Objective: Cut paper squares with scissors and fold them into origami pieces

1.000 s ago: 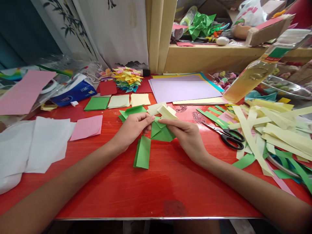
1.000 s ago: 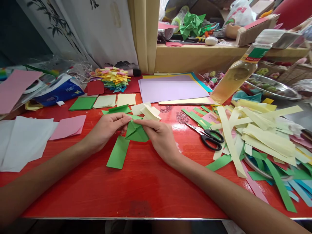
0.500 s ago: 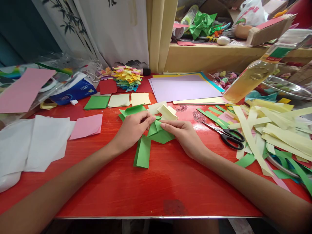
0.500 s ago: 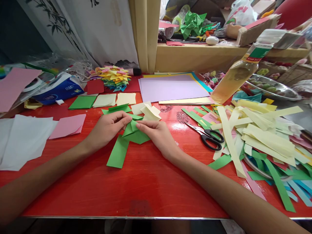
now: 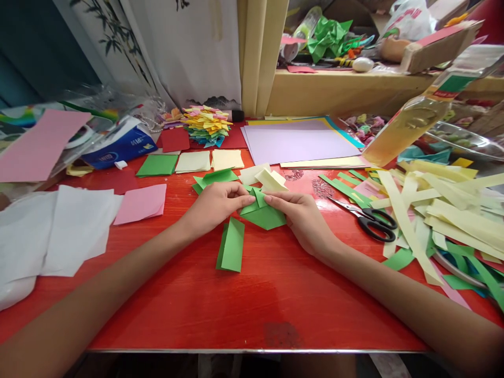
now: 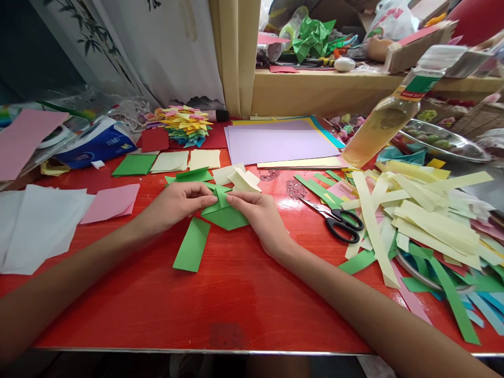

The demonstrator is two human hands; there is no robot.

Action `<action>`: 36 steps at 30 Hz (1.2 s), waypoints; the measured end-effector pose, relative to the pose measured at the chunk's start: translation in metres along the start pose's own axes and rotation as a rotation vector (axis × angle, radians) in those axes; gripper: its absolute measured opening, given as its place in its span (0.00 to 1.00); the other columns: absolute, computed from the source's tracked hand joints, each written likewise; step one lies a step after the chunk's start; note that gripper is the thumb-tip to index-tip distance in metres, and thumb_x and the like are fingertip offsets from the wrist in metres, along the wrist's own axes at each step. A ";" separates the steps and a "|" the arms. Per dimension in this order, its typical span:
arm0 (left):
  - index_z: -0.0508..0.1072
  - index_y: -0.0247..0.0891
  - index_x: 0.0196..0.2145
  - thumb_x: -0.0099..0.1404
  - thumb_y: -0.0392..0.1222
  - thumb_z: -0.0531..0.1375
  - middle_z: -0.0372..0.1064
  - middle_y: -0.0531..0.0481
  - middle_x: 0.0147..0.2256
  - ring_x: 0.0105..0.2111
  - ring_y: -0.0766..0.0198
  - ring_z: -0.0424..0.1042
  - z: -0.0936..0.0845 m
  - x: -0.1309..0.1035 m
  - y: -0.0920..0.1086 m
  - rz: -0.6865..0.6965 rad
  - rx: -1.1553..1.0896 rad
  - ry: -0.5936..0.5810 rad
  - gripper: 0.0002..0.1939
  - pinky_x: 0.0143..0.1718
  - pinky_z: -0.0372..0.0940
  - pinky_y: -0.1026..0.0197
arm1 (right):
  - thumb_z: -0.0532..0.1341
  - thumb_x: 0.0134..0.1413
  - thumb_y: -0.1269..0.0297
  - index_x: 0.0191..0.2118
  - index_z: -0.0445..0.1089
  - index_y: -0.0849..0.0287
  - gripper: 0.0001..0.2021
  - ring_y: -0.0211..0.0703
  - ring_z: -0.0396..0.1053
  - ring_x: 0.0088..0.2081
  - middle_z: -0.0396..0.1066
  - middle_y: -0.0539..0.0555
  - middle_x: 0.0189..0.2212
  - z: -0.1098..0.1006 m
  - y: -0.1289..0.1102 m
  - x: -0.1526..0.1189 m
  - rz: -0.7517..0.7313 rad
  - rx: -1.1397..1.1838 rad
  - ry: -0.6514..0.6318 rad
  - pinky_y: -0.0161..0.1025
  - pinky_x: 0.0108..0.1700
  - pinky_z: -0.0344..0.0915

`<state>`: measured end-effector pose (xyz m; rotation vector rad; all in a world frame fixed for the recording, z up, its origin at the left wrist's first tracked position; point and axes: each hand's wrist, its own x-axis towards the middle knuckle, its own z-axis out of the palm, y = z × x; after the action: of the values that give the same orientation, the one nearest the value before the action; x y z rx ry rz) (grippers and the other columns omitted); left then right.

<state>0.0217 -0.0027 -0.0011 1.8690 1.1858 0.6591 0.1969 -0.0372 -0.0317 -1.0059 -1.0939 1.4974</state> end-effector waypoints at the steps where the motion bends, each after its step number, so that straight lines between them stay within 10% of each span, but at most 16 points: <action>1: 0.68 0.36 0.24 0.58 0.47 0.57 0.58 0.57 0.20 0.19 0.73 0.54 0.001 0.000 0.000 0.007 -0.001 0.012 0.12 0.22 0.50 0.66 | 0.63 0.48 0.61 0.41 0.75 0.56 0.13 0.42 0.70 0.34 0.75 0.54 0.33 0.000 0.000 0.000 0.003 0.005 0.001 0.44 0.41 0.64; 36: 0.69 0.36 0.27 0.61 0.47 0.54 0.65 0.54 0.25 0.27 0.67 0.61 0.004 -0.004 0.002 0.130 0.031 0.092 0.12 0.29 0.56 0.64 | 0.60 0.49 0.54 0.37 0.76 0.56 0.14 0.41 0.68 0.31 0.74 0.53 0.30 0.002 -0.004 -0.003 -0.026 -0.215 -0.049 0.40 0.35 0.63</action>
<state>0.0243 -0.0087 -0.0016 1.9732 1.1447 0.8096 0.1964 -0.0401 -0.0272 -1.1018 -1.3193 1.4116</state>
